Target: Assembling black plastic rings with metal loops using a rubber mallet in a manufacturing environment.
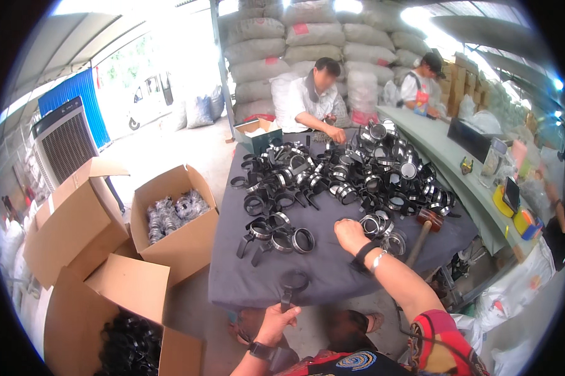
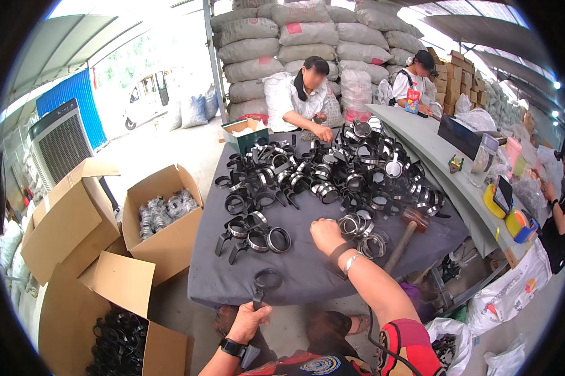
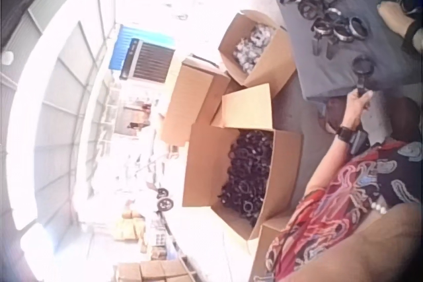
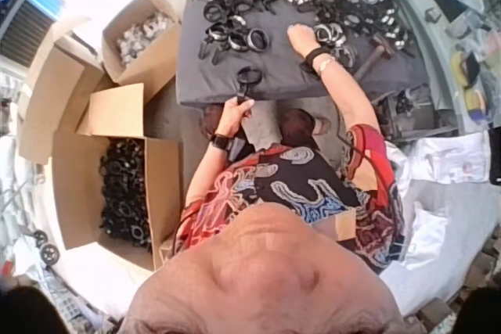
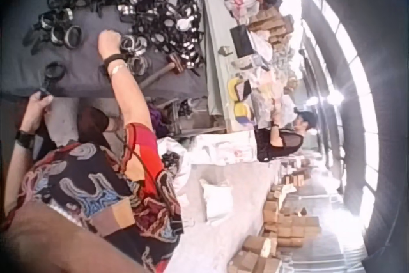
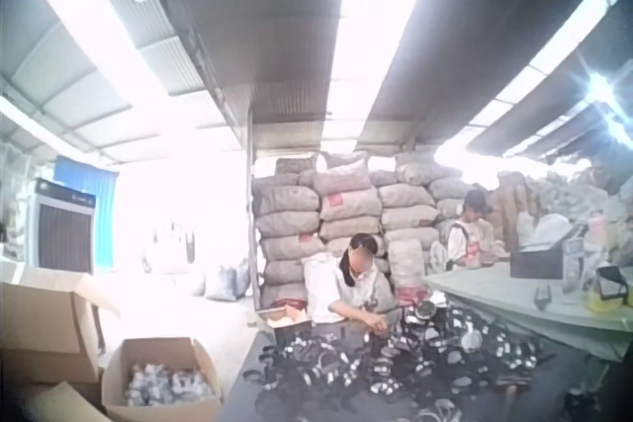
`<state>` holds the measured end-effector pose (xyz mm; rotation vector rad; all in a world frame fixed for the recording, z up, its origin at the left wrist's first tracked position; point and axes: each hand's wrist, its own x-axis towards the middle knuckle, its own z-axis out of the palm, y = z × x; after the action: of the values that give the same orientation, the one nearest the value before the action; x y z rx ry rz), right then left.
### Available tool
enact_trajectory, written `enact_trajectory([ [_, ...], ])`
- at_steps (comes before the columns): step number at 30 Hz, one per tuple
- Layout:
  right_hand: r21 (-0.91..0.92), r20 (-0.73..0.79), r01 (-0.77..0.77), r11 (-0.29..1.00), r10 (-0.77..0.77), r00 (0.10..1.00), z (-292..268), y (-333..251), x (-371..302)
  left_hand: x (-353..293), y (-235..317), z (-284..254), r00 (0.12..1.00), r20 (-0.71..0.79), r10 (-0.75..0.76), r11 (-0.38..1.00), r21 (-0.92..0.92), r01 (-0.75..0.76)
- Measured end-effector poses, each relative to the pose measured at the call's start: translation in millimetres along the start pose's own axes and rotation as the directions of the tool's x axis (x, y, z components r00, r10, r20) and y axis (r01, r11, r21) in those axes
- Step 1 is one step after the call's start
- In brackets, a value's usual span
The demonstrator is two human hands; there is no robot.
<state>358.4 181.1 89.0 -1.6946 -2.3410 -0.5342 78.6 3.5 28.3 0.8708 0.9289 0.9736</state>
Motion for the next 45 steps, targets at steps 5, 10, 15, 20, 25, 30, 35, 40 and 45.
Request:
enact_trajectory([
  [5,0.236,-0.055,-0.007,0.972,0.021,0.998,-48.9,-29.3,-21.8,-11.0,10.5,15.3,0.993,-0.018,0.118,0.992,0.044,-0.117],
  [10,0.902,0.233,-0.212,0.375,-0.011,0.972,-77.0,-77.7,-59.7,-1.6,34.6,38.0,0.928,-0.179,0.327,0.945,0.042,-0.325],
  [15,0.93,0.368,-0.362,0.066,-0.17,0.914,-102.7,-114.3,-82.8,3.8,39.7,41.6,0.93,-0.13,0.345,0.93,-0.087,-0.357],
  [20,0.925,0.37,-0.379,-0.005,-0.198,0.907,-98.8,-113.6,-88.3,-4.0,41.0,45.5,0.911,-0.107,0.399,0.909,-0.083,-0.408],
  [25,0.945,0.303,-0.289,0.154,-0.077,0.95,-108.0,-123.9,-91.1,-6.4,53.8,49.5,0.925,-0.144,0.352,0.936,0.055,-0.348],
  [30,0.969,0.141,-0.154,0.194,0.08,0.987,-113.4,-126.0,-94.9,-14.5,56.3,47.3,0.898,-0.163,0.408,0.903,0.215,-0.371],
  [35,0.861,0.049,-0.141,0.489,0.197,0.979,-90.6,-77.1,-67.3,-23.4,58.8,25.5,0.91,-0.217,0.354,0.935,0.089,-0.343],
  [40,0.349,0.044,-0.12,0.929,0.112,0.993,-15.9,-9.9,-38.7,-27.5,77.7,26.6,0.964,-0.094,0.247,0.929,-0.262,-0.263],
  [45,0.508,-0.241,0.067,0.858,0.067,0.968,-49.6,-43.3,-45.1,-22.5,70.7,18.7,0.967,0.064,0.245,0.872,-0.45,-0.192],
])
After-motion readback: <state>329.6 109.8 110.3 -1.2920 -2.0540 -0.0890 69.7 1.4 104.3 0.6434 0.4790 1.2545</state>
